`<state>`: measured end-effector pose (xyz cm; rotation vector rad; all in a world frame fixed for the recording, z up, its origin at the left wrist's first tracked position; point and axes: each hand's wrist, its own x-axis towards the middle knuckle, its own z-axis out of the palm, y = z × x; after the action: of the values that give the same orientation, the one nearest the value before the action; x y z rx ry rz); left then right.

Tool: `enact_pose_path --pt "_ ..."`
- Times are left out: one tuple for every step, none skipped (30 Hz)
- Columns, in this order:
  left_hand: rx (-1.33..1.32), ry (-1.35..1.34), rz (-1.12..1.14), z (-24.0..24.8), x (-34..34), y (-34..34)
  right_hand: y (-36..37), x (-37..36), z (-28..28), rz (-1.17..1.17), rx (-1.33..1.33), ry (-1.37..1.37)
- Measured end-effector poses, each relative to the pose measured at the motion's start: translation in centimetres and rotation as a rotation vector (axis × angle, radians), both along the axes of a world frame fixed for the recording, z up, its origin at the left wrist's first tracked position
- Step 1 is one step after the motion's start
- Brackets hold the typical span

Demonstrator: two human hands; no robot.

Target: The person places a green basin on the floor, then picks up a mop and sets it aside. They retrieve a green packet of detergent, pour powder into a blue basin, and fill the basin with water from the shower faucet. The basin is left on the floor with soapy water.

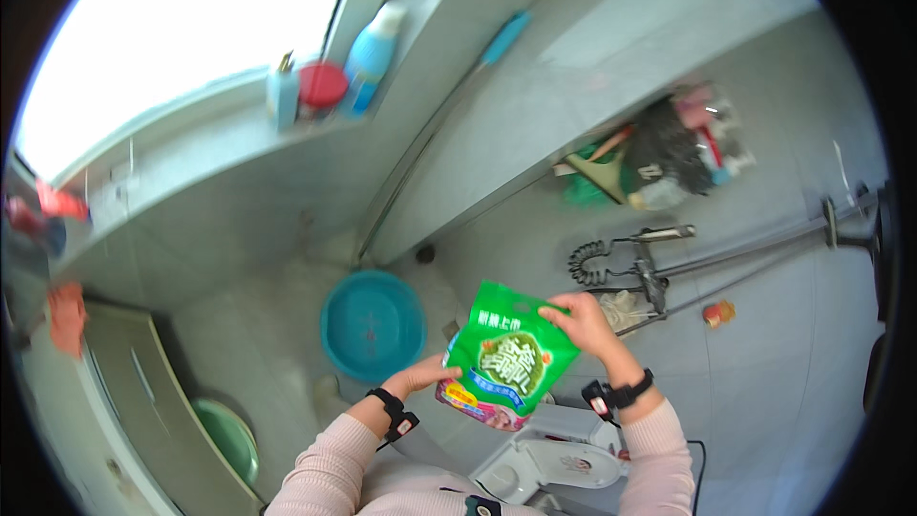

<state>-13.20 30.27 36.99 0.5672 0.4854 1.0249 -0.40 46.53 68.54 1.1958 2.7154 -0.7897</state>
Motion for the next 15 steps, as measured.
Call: enact_pose_path --pt "-0.084 -0.196 0.045 -2.6 1.3 -1.2 1.5 -0.3 -3.9 -0.044 -0.078 -0.052" --pt "-0.2 -0.241 0.08 -4.7 2.8 -2.4 3.5 -0.1 -8.0 -0.055 -0.152 -0.073" --pt "-0.302 -0.29 0.12 -7.6 3.4 -4.0 5.2 -1.0 -13.0 -0.077 -0.201 -0.092" --pt "-0.394 -0.353 0.137 -10.6 3.7 -5.4 6.4 -1.8 -18.5 0.038 -0.155 -0.075" --pt "-0.538 -0.335 0.159 -13.4 4.3 -6.4 7.3 -2.2 -24.2 0.087 -0.126 -0.128" --pt "-0.599 -0.352 0.177 -16.5 4.3 -7.6 8.1 -2.5 -29.7 0.083 -0.225 -0.107" --pt "-0.623 -0.378 0.219 -19.2 4.7 -8.8 8.3 -2.7 -35.2 0.041 -0.325 -0.16" --pt "-0.644 -0.37 0.257 -21.9 4.8 -9.4 8.5 -3.0 -40.2 -0.013 -0.424 -0.224" --pt "-0.666 -0.349 0.313 -24.1 5.2 -10.6 8.2 -3.0 -44.9 0.019 -0.492 -0.214" --pt "-0.679 -0.329 0.366 -25.6 6.7 -10.9 8.6 -2.1 -48.4 0.031 -0.555 -0.229" --pt "-0.738 -0.348 0.35 -27.1 7.8 -11.1 8.7 -1.4 -51.4 -0.008 -0.601 -0.317" --pt "-0.788 -0.366 0.324 -28.7 8.4 -10.9 8.8 -0.9 -53.9 -0.011 -0.583 -0.355" --pt "-0.811 -0.397 0.294 -29.9 9.2 -10.5 9.3 -0.3 -55.6 0.017 -0.606 -0.307" --pt "-0.835 -0.452 0.267 -31.1 9.8 -10.3 9.9 0.3 -56.9 0.007 -0.605 -0.339" --pt "-0.827 -0.491 0.316 -31.7 10.6 -10.2 9.9 0.8 -57.7 0.004 -0.629 -0.363"
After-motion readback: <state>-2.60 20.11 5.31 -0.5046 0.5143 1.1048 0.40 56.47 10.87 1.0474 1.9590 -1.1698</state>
